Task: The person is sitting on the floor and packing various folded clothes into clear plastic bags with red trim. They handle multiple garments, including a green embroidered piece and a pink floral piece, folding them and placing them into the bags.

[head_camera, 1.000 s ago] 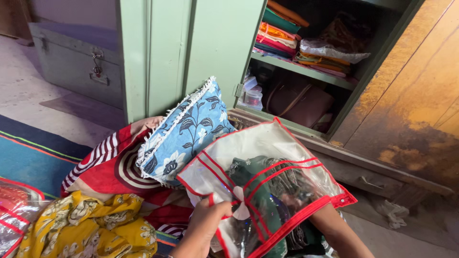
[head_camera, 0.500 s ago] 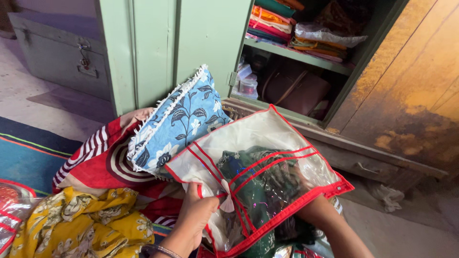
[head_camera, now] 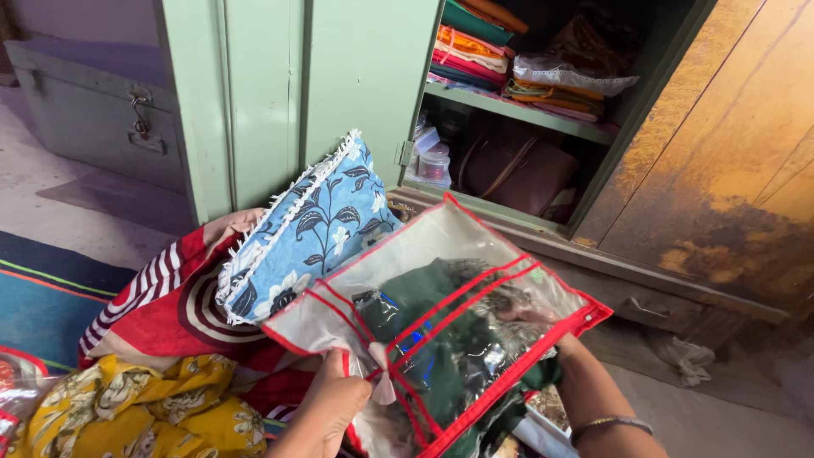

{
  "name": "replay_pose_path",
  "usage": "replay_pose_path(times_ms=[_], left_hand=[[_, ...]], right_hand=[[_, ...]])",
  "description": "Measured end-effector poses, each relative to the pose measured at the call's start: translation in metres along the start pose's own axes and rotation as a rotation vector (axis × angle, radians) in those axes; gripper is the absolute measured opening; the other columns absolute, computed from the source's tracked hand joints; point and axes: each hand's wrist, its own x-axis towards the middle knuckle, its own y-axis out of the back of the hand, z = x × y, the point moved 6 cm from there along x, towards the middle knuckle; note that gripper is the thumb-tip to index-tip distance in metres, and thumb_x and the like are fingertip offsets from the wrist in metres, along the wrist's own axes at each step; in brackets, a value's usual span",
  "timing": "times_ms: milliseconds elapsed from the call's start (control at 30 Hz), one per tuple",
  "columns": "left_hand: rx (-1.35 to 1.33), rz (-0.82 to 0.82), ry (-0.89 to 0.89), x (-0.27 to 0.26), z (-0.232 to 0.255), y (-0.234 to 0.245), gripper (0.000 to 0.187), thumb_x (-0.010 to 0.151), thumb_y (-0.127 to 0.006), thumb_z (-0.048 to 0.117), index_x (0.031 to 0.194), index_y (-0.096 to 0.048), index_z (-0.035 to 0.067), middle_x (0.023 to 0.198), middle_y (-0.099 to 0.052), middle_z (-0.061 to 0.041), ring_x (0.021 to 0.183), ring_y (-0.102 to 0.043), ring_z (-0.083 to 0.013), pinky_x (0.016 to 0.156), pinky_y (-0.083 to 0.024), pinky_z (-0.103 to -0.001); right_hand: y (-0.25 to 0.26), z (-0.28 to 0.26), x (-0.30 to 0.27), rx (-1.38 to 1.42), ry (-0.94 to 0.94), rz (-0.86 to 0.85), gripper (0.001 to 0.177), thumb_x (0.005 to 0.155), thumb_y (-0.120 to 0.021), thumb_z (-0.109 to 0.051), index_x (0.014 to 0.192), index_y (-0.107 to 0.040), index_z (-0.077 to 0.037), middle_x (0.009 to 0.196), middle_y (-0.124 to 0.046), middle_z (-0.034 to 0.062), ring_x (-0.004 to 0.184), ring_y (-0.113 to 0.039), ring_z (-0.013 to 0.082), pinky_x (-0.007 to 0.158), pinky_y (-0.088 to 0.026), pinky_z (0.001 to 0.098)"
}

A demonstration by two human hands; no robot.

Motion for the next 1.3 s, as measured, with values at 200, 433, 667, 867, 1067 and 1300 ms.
replay_pose_path(times_ms=[200,433,667,867,1067,1300], left_hand=[[-0.001,-0.004,0.062,-0.01,0.018,-0.005,0.071,0.072,-0.052,-0.009,0.14,-0.053,0.011,0.121,-0.069,-0.012,0.097,-0.063,-0.0188,0.08,-0.047,-0.031],[0.128,-0.051,0.142,-0.001,0.005,-0.008,0.089,0.072,-0.057,-0.006,0.157,-0.032,0.01,0.13,-0.066,-0.015,0.092,-0.065,-0.0206,0.076,-0.052,-0.032],[-0.064,-0.01,0.143,0.042,-0.04,0.018,0.096,0.06,-0.058,-0.012,0.151,-0.034,0.004,0.12,-0.052,-0.011,0.095,-0.059,-0.0207,0.075,-0.049,-0.033],[-0.174,-0.064,0.137,0.038,-0.032,0.01,0.084,0.056,-0.06,-0.009,0.139,-0.05,0.004,0.105,-0.062,-0.009,0.088,-0.053,-0.0213,0.073,-0.043,-0.035],[-0.221,-0.091,0.106,0.021,-0.011,0.01,0.061,0.061,-0.064,-0.006,0.121,-0.059,-0.001,0.101,-0.064,-0.011,0.091,-0.059,-0.0214,0.082,-0.049,-0.032],[-0.186,-0.077,0.069,0.007,0.004,0.007,0.052,0.067,-0.059,-0.007,0.118,-0.06,0.006,0.101,-0.067,-0.009,0.092,-0.06,-0.0208,0.083,-0.05,-0.036]], right_hand=[[0.038,0.012,0.007,0.203,-0.18,-0.134,0.041,0.105,-0.065,-0.018,0.128,-0.064,0.016,0.111,-0.063,0.03,0.088,-0.062,0.0334,0.072,-0.054,0.0406],[0.036,0.0,0.002,0.098,0.06,-0.204,0.057,0.099,-0.06,-0.035,0.135,-0.062,0.009,0.125,-0.067,0.0238,0.107,-0.062,0.028,0.087,-0.051,0.0417],[-0.008,-0.032,0.015,-0.16,-0.177,0.075,0.066,0.095,-0.055,-0.043,0.143,-0.063,0.002,0.135,-0.071,0.0188,0.118,-0.06,0.0236,0.094,-0.046,0.0443],[-0.077,-0.098,-0.066,-0.197,-0.391,0.217,0.081,0.074,-0.079,-0.045,0.143,-0.061,-0.008,0.132,-0.071,0.0139,0.137,-0.053,0.0364,0.114,-0.04,0.0525],[-0.075,-0.1,-0.069,-0.536,-0.278,-0.247,0.077,0.082,-0.079,-0.049,0.142,-0.064,-0.004,0.139,-0.067,0.0112,0.134,-0.056,0.0256,0.11,-0.037,0.038],[-0.056,-0.085,-0.058,0.128,0.006,0.081,0.082,0.089,-0.082,-0.037,0.145,-0.05,0.013,0.124,-0.067,0.0198,0.106,-0.065,0.0296,0.091,-0.05,0.0427]])
